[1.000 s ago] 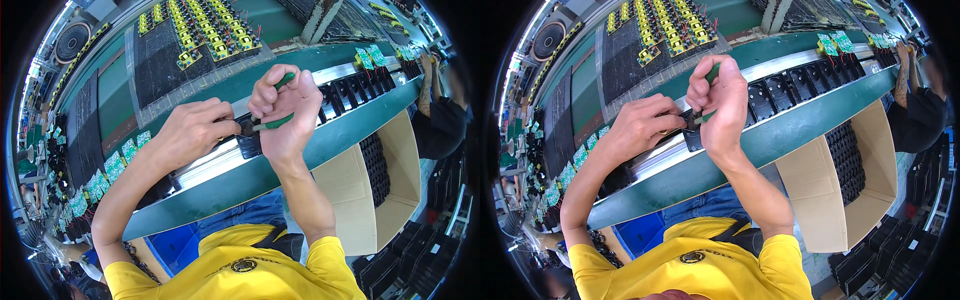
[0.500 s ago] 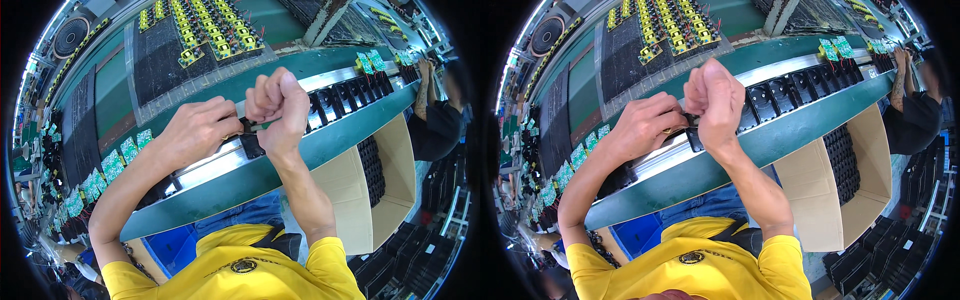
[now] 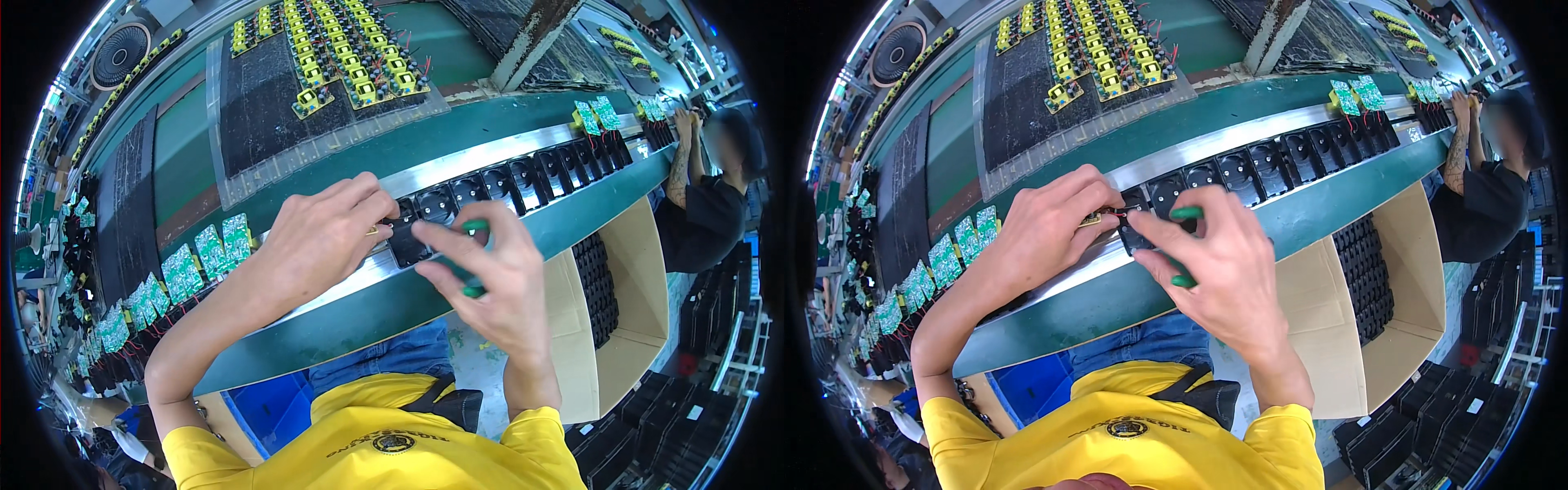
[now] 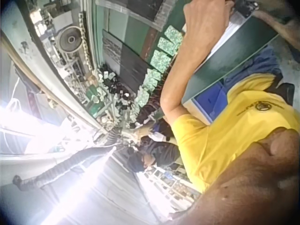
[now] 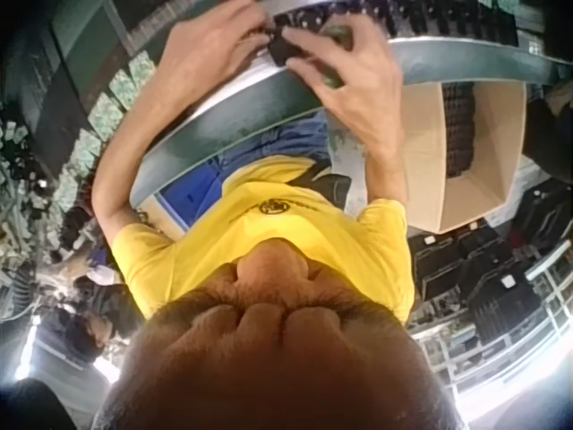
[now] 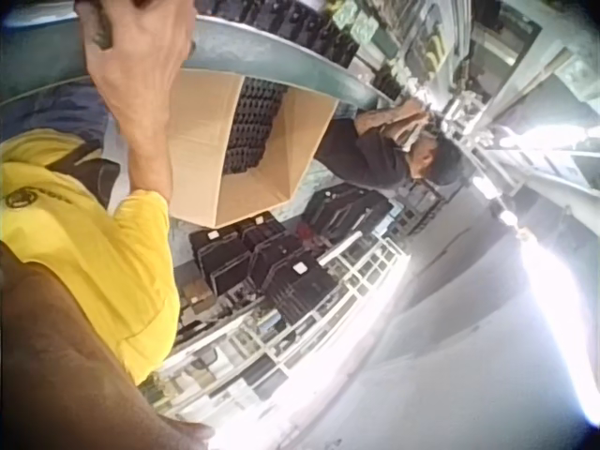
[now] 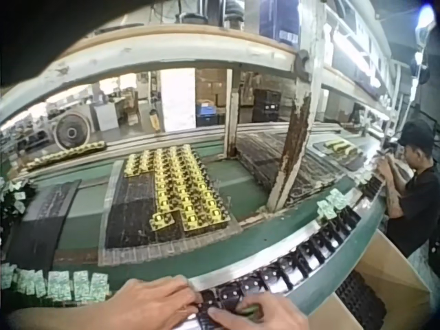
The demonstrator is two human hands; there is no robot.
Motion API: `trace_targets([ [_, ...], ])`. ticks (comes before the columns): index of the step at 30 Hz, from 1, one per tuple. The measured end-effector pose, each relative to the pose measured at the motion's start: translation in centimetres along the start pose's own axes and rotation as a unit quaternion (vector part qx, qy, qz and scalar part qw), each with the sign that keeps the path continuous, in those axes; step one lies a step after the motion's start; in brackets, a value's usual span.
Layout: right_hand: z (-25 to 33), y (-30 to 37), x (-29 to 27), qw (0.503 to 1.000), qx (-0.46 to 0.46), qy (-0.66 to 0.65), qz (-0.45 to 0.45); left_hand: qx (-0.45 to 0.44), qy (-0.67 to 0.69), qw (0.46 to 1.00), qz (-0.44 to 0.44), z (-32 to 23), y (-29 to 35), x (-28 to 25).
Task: Trimming excess wire leads from electronic components and placing them onto circuit boards on a manufacturing assembly line.
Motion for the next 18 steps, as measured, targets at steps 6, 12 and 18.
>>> trace_targets([
  [6,-0.2,2.6,1.8,0.984,-0.06,0.158,0.047,-0.019,-0.006,1.0,-0.017,-0.5,-0.3,0.8],
  [12,-0.4,2.9,2.1,0.988,-0.048,0.142,0.049,0.016,-0.045,0.998,-0.043,-0.7,-0.9,1.4],
  [18,-0.7,3.1,2.2,0.99,-0.04,0.128,0.04,0.037,-0.074,0.996,-0.037,-0.8,-1.3,1.6],
])
Point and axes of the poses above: each hand's wrist, its own y-axis away from the middle knuckle, its own x-axis out of the palm, z = x × y, the point moved 3 cm from there along -y, towards the middle knuckle, and after that the axes turned 15 degrees about -z, right-handed, at the moved point
